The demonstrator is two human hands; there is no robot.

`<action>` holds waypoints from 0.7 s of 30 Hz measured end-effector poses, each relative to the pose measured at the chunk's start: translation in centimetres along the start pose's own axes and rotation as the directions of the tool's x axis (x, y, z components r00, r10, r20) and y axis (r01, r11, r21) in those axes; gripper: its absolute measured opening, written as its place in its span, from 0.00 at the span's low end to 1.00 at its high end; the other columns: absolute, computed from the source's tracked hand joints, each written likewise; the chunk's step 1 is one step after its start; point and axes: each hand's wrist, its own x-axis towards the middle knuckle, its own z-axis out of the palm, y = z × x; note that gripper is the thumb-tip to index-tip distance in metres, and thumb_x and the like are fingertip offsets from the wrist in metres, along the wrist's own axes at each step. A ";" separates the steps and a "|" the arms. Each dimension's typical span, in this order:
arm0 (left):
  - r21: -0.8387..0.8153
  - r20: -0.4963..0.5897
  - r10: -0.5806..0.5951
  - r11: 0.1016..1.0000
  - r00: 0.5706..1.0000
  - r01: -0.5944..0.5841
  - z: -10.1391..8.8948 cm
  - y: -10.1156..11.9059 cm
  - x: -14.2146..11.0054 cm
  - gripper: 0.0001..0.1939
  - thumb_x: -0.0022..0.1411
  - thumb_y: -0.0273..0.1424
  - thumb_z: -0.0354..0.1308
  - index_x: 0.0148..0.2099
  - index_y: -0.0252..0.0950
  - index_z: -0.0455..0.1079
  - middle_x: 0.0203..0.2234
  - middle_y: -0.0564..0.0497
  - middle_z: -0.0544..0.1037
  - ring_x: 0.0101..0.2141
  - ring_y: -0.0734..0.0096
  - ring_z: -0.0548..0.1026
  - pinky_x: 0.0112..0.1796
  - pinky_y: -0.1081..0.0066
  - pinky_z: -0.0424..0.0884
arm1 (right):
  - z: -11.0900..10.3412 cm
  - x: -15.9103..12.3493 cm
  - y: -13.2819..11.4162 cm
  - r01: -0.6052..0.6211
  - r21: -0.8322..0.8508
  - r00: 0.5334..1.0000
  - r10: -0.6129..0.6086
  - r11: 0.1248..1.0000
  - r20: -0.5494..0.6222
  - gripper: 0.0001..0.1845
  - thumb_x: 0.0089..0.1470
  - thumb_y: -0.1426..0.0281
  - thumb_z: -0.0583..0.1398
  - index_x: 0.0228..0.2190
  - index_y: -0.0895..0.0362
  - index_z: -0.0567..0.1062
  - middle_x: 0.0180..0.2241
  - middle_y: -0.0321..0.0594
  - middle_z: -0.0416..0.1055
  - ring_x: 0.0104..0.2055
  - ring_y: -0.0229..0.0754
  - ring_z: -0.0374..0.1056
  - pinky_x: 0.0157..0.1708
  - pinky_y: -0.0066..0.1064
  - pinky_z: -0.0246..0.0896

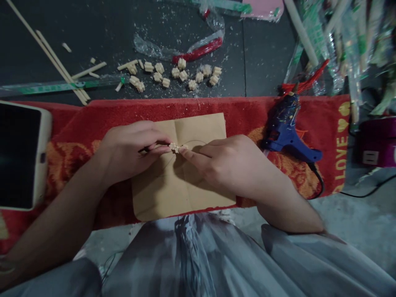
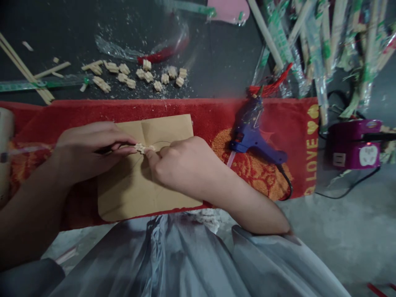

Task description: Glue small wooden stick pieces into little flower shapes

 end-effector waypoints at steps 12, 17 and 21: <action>-0.060 -0.027 0.046 0.997 0.999 -0.048 0.1 -0.2 -0.1 0.07 0.68 0.34 0.58 0.40 0.40 0.77 0.28 0.56 0.78 0.30 0.77 0.74 0.29 0.77 0.66 | 0.2 -0.1 0.1 0.009 0.005 1.000 -0.009 1.000 -0.011 0.22 0.67 0.75 0.45 0.47 0.61 0.78 0.31 0.44 0.80 0.26 0.36 0.68 0.24 0.30 0.44; -0.065 -0.023 0.040 0.997 0.999 -0.042 0.0 0.0 0.0 0.08 0.68 0.34 0.57 0.40 0.39 0.77 0.28 0.55 0.78 0.29 0.77 0.74 0.29 0.77 0.66 | 0.0 0.0 0.0 0.003 -0.003 1.000 -0.003 1.000 0.022 0.23 0.67 0.75 0.45 0.49 0.61 0.77 0.32 0.44 0.80 0.27 0.36 0.69 0.24 0.31 0.42; -0.052 -0.027 0.028 0.998 0.999 -0.029 0.0 0.0 -0.1 0.09 0.68 0.36 0.57 0.40 0.40 0.77 0.28 0.55 0.78 0.29 0.77 0.74 0.28 0.77 0.65 | 0.0 0.0 0.0 0.004 -0.002 1.000 -0.004 1.000 0.028 0.22 0.66 0.75 0.46 0.51 0.61 0.76 0.32 0.44 0.80 0.27 0.36 0.69 0.24 0.30 0.44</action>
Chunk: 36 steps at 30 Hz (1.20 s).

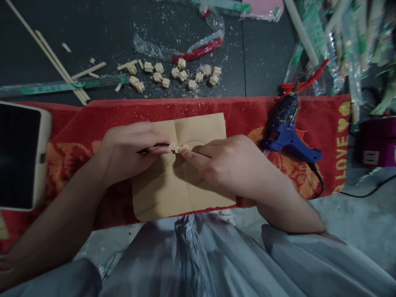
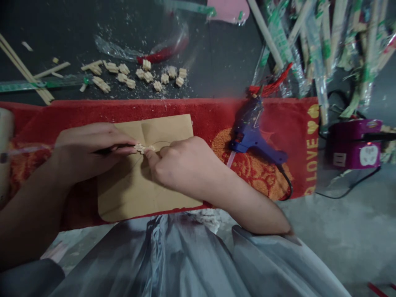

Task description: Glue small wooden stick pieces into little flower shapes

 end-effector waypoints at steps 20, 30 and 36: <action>0.033 0.022 0.051 0.998 0.998 -0.052 0.0 -0.3 0.1 0.07 0.67 0.32 0.58 0.41 0.38 0.76 0.30 0.55 0.79 0.30 0.77 0.74 0.30 0.78 0.66 | 0.3 -0.1 0.0 0.004 -0.022 0.999 -0.004 1.000 -0.039 0.24 0.68 0.74 0.44 0.51 0.61 0.77 0.28 0.42 0.78 0.25 0.36 0.65 0.24 0.31 0.41; 0.044 0.002 0.095 0.995 0.996 -0.095 0.1 -0.5 -0.1 0.11 0.69 0.36 0.56 0.42 0.37 0.76 0.29 0.55 0.78 0.30 0.77 0.73 0.29 0.78 0.65 | 0.0 0.1 -0.1 -0.004 -0.005 1.000 0.004 1.000 0.022 0.23 0.65 0.75 0.46 0.51 0.61 0.76 0.33 0.44 0.80 0.28 0.37 0.68 0.25 0.31 0.42; 0.029 -0.003 0.092 0.995 0.996 -0.092 0.0 -0.2 0.0 0.10 0.68 0.35 0.57 0.41 0.35 0.76 0.28 0.55 0.77 0.29 0.77 0.73 0.29 0.78 0.64 | -0.2 0.1 -0.1 -0.017 0.003 0.999 0.017 1.000 0.044 0.23 0.66 0.75 0.45 0.50 0.60 0.77 0.34 0.44 0.80 0.29 0.38 0.70 0.25 0.31 0.42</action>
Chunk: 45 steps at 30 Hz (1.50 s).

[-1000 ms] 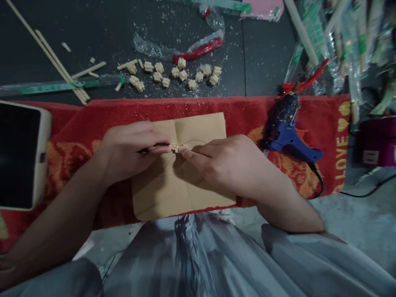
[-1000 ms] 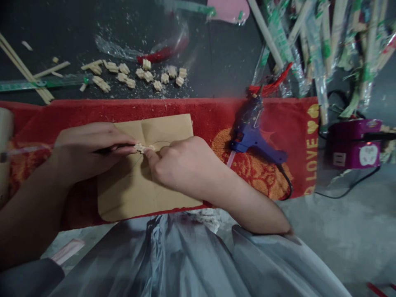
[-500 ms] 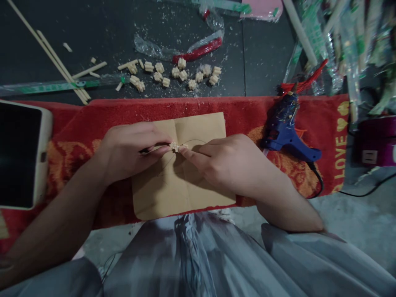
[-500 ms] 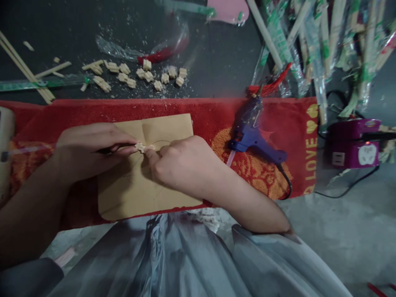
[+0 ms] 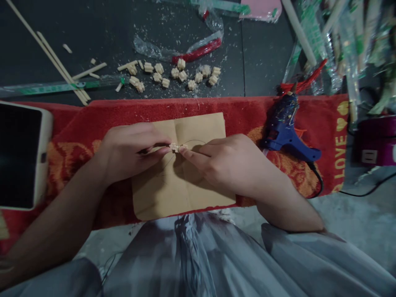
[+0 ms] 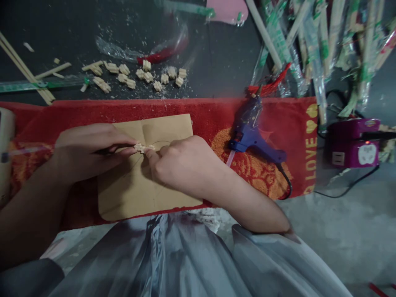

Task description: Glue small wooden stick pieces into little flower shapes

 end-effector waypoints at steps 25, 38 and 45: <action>0.076 0.023 0.041 0.996 0.999 -0.043 0.0 -0.3 0.1 0.13 0.71 0.35 0.51 0.42 0.37 0.76 0.28 0.56 0.78 0.28 0.77 0.73 0.27 0.78 0.63 | 0.2 0.0 0.1 0.011 -0.006 0.999 -0.011 1.000 -0.035 0.23 0.67 0.74 0.45 0.49 0.60 0.77 0.32 0.44 0.81 0.28 0.37 0.70 0.25 0.30 0.43; 0.098 0.017 0.014 0.995 1.000 -0.016 0.2 -0.3 0.0 0.15 0.72 0.38 0.51 0.40 0.39 0.76 0.27 0.56 0.78 0.28 0.77 0.73 0.26 0.77 0.63 | 0.1 0.0 0.1 0.003 -0.002 1.000 -0.003 1.000 -0.024 0.23 0.66 0.75 0.45 0.51 0.60 0.77 0.33 0.45 0.81 0.28 0.37 0.69 0.25 0.30 0.44; 0.112 0.055 -0.022 0.994 0.998 0.016 -0.1 -0.1 0.0 0.13 0.70 0.39 0.54 0.40 0.37 0.75 0.26 0.54 0.77 0.27 0.74 0.72 0.26 0.75 0.63 | 0.1 0.0 0.1 0.011 0.015 0.999 -0.010 1.000 -0.043 0.22 0.66 0.74 0.45 0.48 0.61 0.77 0.32 0.44 0.80 0.27 0.37 0.68 0.24 0.32 0.41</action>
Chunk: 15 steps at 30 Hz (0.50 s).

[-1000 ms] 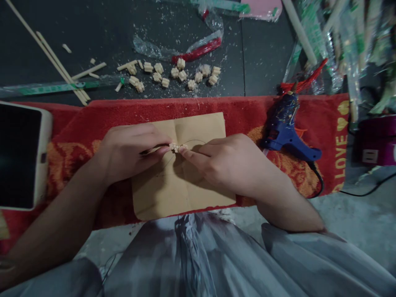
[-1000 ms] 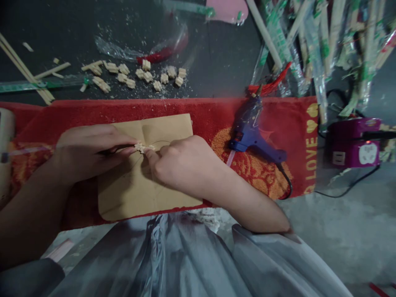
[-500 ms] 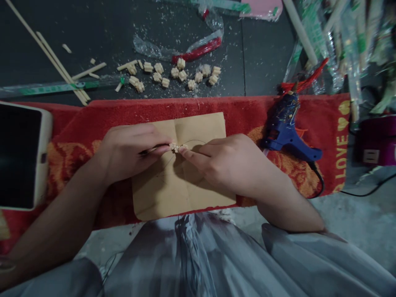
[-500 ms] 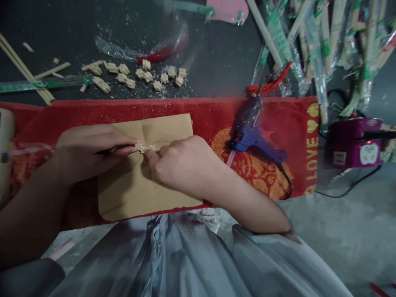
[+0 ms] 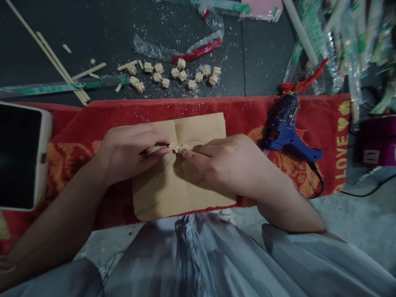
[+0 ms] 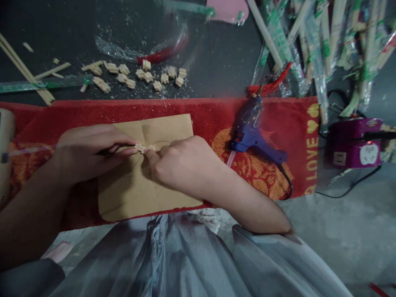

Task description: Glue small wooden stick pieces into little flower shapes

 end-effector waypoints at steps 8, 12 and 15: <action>-0.010 0.014 0.005 1.000 1.000 -0.005 0.0 0.1 0.0 0.13 0.70 0.37 0.53 0.39 0.36 0.75 0.26 0.53 0.76 0.28 0.74 0.71 0.26 0.74 0.60 | -0.1 0.0 0.0 -0.012 -0.004 0.999 0.012 1.000 0.033 0.23 0.67 0.75 0.45 0.50 0.61 0.77 0.34 0.45 0.80 0.28 0.37 0.69 0.25 0.31 0.43; -0.018 0.025 0.016 1.000 1.000 -0.016 -0.1 0.1 0.0 0.13 0.71 0.37 0.52 0.40 0.37 0.75 0.26 0.54 0.76 0.28 0.74 0.72 0.26 0.74 0.60 | 0.1 0.0 0.1 0.006 0.000 1.000 -0.006 1.000 0.008 0.23 0.66 0.75 0.45 0.51 0.62 0.76 0.34 0.45 0.80 0.28 0.36 0.68 0.26 0.30 0.43; -0.017 0.020 0.007 1.000 1.000 -0.007 0.0 0.0 0.0 0.14 0.71 0.38 0.51 0.40 0.37 0.75 0.26 0.54 0.76 0.28 0.74 0.72 0.27 0.73 0.60 | 0.2 -0.1 0.1 0.011 -0.003 1.000 -0.011 1.000 0.006 0.22 0.66 0.75 0.45 0.49 0.62 0.77 0.33 0.45 0.80 0.28 0.36 0.68 0.26 0.31 0.43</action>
